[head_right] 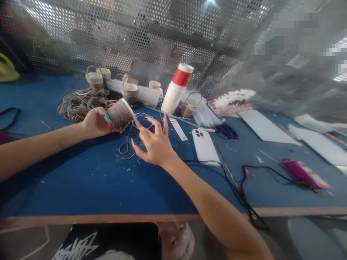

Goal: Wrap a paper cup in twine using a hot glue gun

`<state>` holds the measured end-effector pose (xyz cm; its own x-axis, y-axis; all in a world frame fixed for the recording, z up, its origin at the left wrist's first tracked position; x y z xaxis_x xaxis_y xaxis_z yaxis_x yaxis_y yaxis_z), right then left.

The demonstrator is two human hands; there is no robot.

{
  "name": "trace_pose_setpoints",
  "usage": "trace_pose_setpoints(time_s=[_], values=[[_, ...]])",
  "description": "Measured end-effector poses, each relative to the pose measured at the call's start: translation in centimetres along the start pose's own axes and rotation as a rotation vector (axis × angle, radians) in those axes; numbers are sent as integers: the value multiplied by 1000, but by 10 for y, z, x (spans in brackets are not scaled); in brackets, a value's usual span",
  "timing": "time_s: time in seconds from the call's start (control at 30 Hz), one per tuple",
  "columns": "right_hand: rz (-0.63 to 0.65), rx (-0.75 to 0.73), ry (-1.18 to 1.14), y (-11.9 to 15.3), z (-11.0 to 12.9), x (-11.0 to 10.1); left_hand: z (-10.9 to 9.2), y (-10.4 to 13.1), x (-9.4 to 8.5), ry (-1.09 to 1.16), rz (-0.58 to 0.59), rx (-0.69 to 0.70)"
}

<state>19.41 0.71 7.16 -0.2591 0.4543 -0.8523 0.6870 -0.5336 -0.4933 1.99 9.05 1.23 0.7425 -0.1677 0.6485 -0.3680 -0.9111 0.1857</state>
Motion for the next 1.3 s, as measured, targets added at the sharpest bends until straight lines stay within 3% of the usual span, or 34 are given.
trace_pose_setpoints(time_s=[0.23,0.47,0.57,0.9,1.13,1.3], values=[[-40,-41,51,0,1,2,0,1,3,-20,39,0],[-410,45,78,5,-7,-32,0,0,1,-15,28,0],[-476,97,-34,7,-10,-38,2,3,3,-23,71,-24],[-196,41,-362,1,5,-8,43,30,41,-160,475,-241],[-193,31,-434,0,6,-11,36,33,42,-242,507,-42],[-179,-13,-507,-1,13,-9,39,33,44,-376,453,46]])
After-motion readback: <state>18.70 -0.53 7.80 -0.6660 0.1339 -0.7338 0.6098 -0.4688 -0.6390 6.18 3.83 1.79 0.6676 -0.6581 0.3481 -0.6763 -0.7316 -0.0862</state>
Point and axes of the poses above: each hand's wrist, its own y-axis away from the middle knuckle, its own x-axis out of the palm, z = x × y, the point moved 7 cm from there along -y, towards the middle knuckle, and after that the axes turned 3 degrees about z, right-handed, at the moved point
